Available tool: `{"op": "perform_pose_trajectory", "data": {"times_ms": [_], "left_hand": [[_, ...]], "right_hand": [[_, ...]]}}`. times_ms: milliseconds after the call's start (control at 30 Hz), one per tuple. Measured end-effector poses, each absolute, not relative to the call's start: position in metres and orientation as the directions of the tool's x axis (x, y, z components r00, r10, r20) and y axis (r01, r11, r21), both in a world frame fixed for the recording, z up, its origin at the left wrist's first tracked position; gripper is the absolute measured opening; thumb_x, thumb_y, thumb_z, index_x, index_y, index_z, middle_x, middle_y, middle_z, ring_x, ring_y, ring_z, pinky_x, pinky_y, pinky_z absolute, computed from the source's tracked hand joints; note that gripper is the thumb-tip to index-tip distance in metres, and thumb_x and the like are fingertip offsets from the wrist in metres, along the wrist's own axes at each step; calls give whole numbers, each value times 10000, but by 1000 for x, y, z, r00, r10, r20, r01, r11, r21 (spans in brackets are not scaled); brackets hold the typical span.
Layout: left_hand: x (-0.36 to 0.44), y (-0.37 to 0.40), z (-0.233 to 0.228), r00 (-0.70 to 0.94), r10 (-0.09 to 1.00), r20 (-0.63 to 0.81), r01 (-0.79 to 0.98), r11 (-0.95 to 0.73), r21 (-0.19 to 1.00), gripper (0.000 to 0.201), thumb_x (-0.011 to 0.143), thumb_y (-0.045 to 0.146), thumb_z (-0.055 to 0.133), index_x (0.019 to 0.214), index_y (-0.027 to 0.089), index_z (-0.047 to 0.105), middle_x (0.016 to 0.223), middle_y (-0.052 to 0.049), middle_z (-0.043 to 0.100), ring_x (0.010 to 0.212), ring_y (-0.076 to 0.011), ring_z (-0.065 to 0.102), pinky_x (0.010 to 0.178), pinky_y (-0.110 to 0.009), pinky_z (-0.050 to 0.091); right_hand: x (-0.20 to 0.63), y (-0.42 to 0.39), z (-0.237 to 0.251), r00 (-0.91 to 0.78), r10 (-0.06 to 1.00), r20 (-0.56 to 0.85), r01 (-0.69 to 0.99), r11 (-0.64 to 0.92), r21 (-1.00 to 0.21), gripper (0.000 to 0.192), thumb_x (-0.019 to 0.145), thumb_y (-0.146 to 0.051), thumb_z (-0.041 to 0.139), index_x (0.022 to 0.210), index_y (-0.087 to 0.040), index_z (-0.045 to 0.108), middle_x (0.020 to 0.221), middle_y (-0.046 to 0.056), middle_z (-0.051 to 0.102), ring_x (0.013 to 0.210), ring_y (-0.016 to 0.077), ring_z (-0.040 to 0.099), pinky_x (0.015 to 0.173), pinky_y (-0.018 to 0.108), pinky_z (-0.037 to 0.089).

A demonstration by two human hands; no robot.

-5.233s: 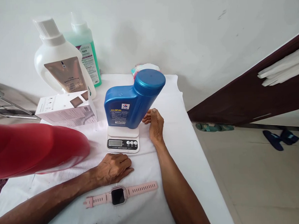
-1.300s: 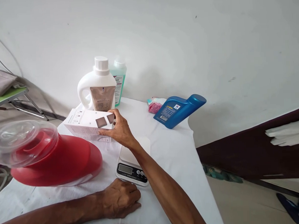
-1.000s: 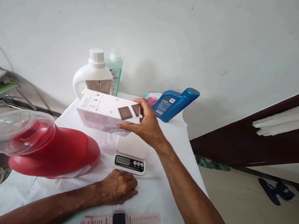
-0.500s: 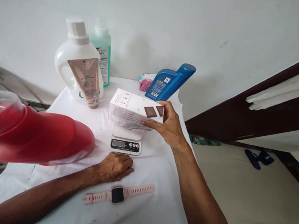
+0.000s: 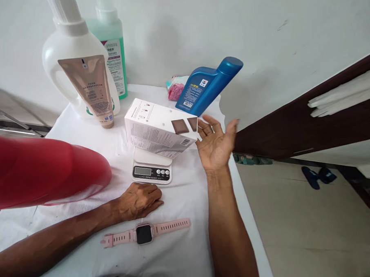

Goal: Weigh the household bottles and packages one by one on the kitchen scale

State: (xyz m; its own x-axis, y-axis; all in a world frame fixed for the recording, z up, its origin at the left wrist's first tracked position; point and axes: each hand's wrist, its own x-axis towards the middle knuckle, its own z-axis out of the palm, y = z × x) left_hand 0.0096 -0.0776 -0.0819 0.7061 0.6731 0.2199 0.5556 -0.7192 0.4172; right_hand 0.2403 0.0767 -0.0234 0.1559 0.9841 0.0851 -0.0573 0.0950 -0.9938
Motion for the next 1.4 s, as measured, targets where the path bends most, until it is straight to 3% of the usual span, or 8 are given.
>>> {"op": "perform_pose_trajectory", "data": {"times_ms": [67, 167, 467, 667, 1400], "left_hand": [[10, -78, -82, 701, 678, 220, 560, -714, 420, 222, 1091, 302, 522, 934, 169, 604, 841, -40, 664, 714, -168, 625, 594, -314, 418], [10, -79, -84, 696, 681, 227, 562, -714, 417, 223, 1093, 308, 517, 941, 171, 605, 844, -42, 662, 728, -173, 628, 607, -315, 430], [10, -78, -84, 700, 675, 233, 568, -724, 391, 246, 1097, 313, 506, 933, 170, 620, 823, -31, 663, 697, -164, 607, 588, -312, 392], [11, -78, -88, 679, 671, 297, 552, -734, 396, 246, 1087, 298, 520, 896, 171, 607, 815, -21, 665, 675, -157, 603, 562, -318, 377], [10, -78, -84, 688, 676, 265, 560, -726, 399, 225, 1080, 296, 533, 905, 180, 611, 828, -22, 688, 679, -151, 624, 550, -313, 402]], "right_hand": [[239, 79, -51, 310, 950, 42, -97, 75, -992, 734, 729, -969, 591, 936, -269, 673, 951, 73, 698, 946, 291, 711, 727, 414, 579], [232, 77, -83, 393, 918, 58, -95, 104, -990, 572, 757, -808, 719, 833, -250, 622, 785, 1, 623, 763, 200, 649, 660, 319, 535], [232, 67, -90, 272, 949, 157, 181, 110, -977, 277, 863, -422, 618, 686, -235, 515, 677, -43, 562, 658, 141, 502, 609, 270, 433], [232, 67, -91, 248, 953, 174, 209, 123, -970, 292, 856, -397, 601, 671, -248, 431, 645, -59, 480, 655, 141, 440, 637, 284, 402], [236, 72, -98, 242, 954, 176, 258, 111, -960, 267, 885, -393, 591, 697, -233, 490, 663, -59, 498, 660, 132, 470, 634, 264, 419]]}}
